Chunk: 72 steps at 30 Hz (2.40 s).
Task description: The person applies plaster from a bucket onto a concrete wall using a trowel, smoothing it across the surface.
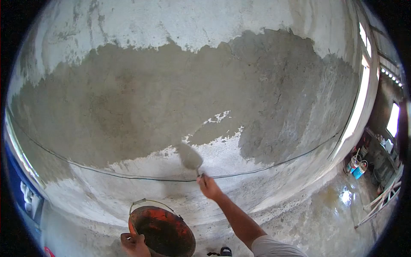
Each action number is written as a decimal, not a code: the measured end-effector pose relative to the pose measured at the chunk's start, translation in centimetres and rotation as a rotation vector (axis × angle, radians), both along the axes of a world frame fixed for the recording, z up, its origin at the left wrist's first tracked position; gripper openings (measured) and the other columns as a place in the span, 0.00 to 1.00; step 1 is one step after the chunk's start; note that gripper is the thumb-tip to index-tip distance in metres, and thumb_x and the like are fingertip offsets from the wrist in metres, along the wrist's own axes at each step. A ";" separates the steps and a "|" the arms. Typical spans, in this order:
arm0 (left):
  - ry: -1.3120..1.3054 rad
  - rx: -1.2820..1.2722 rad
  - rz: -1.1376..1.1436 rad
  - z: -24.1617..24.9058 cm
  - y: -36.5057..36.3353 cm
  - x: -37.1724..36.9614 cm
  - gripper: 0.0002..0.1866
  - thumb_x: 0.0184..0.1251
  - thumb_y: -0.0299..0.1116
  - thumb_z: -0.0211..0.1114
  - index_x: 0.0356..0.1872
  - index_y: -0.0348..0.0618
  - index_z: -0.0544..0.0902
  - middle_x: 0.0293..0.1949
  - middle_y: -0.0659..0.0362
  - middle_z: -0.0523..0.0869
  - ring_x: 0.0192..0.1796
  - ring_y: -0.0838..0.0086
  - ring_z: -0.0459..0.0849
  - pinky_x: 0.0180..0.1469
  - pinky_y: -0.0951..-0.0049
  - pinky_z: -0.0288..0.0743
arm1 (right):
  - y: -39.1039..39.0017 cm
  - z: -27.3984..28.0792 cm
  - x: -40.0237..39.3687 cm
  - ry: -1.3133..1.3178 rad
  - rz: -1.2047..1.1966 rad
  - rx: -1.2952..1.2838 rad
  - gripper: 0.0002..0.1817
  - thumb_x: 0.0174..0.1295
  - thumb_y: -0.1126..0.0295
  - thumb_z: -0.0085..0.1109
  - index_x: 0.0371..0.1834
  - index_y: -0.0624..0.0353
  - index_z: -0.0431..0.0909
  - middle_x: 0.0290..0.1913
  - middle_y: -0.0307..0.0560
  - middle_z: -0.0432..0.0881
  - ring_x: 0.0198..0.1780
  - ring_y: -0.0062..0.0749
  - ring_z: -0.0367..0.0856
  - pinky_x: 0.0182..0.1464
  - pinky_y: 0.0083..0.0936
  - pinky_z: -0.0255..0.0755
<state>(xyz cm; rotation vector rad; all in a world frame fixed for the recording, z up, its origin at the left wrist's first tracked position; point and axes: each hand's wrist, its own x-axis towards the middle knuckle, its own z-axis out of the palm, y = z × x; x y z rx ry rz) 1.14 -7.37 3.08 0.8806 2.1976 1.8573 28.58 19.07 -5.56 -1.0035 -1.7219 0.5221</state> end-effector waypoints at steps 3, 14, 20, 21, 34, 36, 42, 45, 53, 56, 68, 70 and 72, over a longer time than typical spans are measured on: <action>-0.057 -0.064 0.026 0.1 0.8 -0.5 0.17 0.41 0.16 0.65 0.32 0.40 0.68 0.29 0.60 0.68 0.32 0.71 0.67 0.41 0.67 0.67 | -0.2 -1.1 1.8 0.085 0.045 -0.073 0.18 0.75 0.58 0.51 0.40 0.66 0.70 0.26 0.63 0.77 0.31 0.63 0.74 0.32 0.47 0.68; -0.143 -0.053 -0.067 -2.0 1.4 -0.9 0.15 0.51 0.31 0.76 0.35 0.35 0.80 0.30 0.49 0.83 0.36 0.56 0.82 0.40 0.57 0.76 | 2.5 3.0 1.1 0.244 0.039 -0.075 0.17 0.77 0.58 0.49 0.37 0.63 0.69 0.21 0.52 0.75 0.21 0.47 0.75 0.26 0.39 0.69; -0.149 0.120 -0.112 -1.3 2.0 0.0 0.15 0.45 0.18 0.65 0.32 0.40 0.68 0.27 0.60 0.70 0.31 0.72 0.69 0.37 0.70 0.67 | -2.5 2.2 2.9 0.039 0.098 -0.140 0.17 0.76 0.59 0.50 0.36 0.64 0.68 0.23 0.54 0.75 0.24 0.50 0.76 0.30 0.41 0.69; -0.142 0.125 -0.110 -1.4 1.9 -0.2 0.15 0.45 0.18 0.65 0.32 0.40 0.68 0.27 0.60 0.70 0.31 0.72 0.69 0.37 0.70 0.67 | -2.6 2.0 3.8 0.205 0.122 -0.181 0.18 0.77 0.58 0.49 0.34 0.63 0.68 0.21 0.48 0.75 0.21 0.40 0.76 0.27 0.36 0.70; -0.037 -0.080 -0.093 0.9 1.4 2.5 0.15 0.51 0.25 0.73 0.38 0.33 0.79 0.33 0.50 0.83 0.36 0.62 0.80 0.40 0.60 0.77 | -1.9 -3.8 5.4 0.105 0.034 -0.217 0.19 0.78 0.57 0.48 0.39 0.64 0.72 0.23 0.39 0.74 0.25 0.22 0.68 0.28 0.27 0.67; -0.005 -0.103 -0.092 1.5 1.4 3.2 0.15 0.51 0.24 0.73 0.39 0.33 0.78 0.33 0.50 0.83 0.36 0.63 0.80 0.39 0.61 0.77 | -5.2 -1.4 6.1 0.177 0.121 -0.431 0.19 0.78 0.57 0.47 0.36 0.63 0.71 0.21 0.40 0.73 0.22 0.23 0.68 0.26 0.26 0.67; -0.150 0.218 -0.144 -1.1 2.3 3.6 0.16 0.43 0.18 0.65 0.32 0.41 0.68 0.28 0.60 0.69 0.31 0.73 0.69 0.39 0.69 0.67 | -1.3 4.0 8.4 0.582 0.102 -0.173 0.19 0.78 0.56 0.47 0.35 0.61 0.69 0.18 0.36 0.69 0.18 0.16 0.66 0.20 0.22 0.64; -0.099 0.093 -0.136 -1.5 2.3 3.8 0.16 0.43 0.18 0.65 0.32 0.41 0.68 0.28 0.61 0.68 0.31 0.74 0.67 0.37 0.70 0.64 | 0.5 -0.7 7.1 0.562 0.072 -0.177 0.20 0.78 0.54 0.47 0.35 0.60 0.69 0.18 0.35 0.68 0.18 0.16 0.66 0.20 0.22 0.64; -0.116 0.013 -0.124 -1.3 1.5 5.2 0.18 0.40 0.18 0.70 0.31 0.39 0.70 0.25 0.60 0.73 0.27 0.74 0.72 0.32 0.70 0.67 | -8.6 -7.6 10.5 0.300 -0.097 -0.445 0.17 0.76 0.58 0.52 0.38 0.62 0.70 0.20 0.40 0.73 0.19 0.24 0.70 0.24 0.30 0.68; 0.012 -0.022 -0.162 -2.1 1.3 4.6 0.18 0.39 0.20 0.71 0.31 0.38 0.71 0.26 0.59 0.75 0.27 0.74 0.73 0.31 0.71 0.69 | -13.5 -4.1 11.4 0.207 -0.112 -0.321 0.16 0.71 0.59 0.58 0.41 0.62 0.71 0.25 0.48 0.80 0.25 0.37 0.80 0.30 0.36 0.74; -0.074 -0.038 -0.390 0.4 0.3 1.3 0.16 0.47 0.17 0.71 0.33 0.40 0.72 0.21 0.66 0.74 0.23 0.84 0.72 0.28 0.79 0.64 | -21.6 6.9 7.1 -0.707 0.132 -0.371 0.17 0.57 0.63 0.67 0.48 0.53 0.77 0.34 0.47 0.86 0.39 0.47 0.87 0.39 0.44 0.78; -0.044 -0.070 -0.408 0.1 0.0 0.9 0.16 0.47 0.17 0.70 0.33 0.41 0.72 0.19 0.67 0.73 0.22 0.87 0.70 0.26 0.81 0.61 | -21.3 6.5 5.5 -0.888 0.145 -0.153 0.17 0.55 0.66 0.67 0.49 0.53 0.78 0.36 0.48 0.83 0.39 0.47 0.85 0.38 0.44 0.78; -0.058 -0.002 -0.470 -0.1 -0.1 0.3 0.15 0.48 0.16 0.68 0.32 0.41 0.72 0.17 0.69 0.72 0.19 0.89 0.66 0.24 0.83 0.56 | -20.6 6.6 3.2 -0.979 0.171 -0.054 0.18 0.54 0.68 0.66 0.49 0.53 0.79 0.38 0.48 0.82 0.39 0.46 0.84 0.38 0.42 0.78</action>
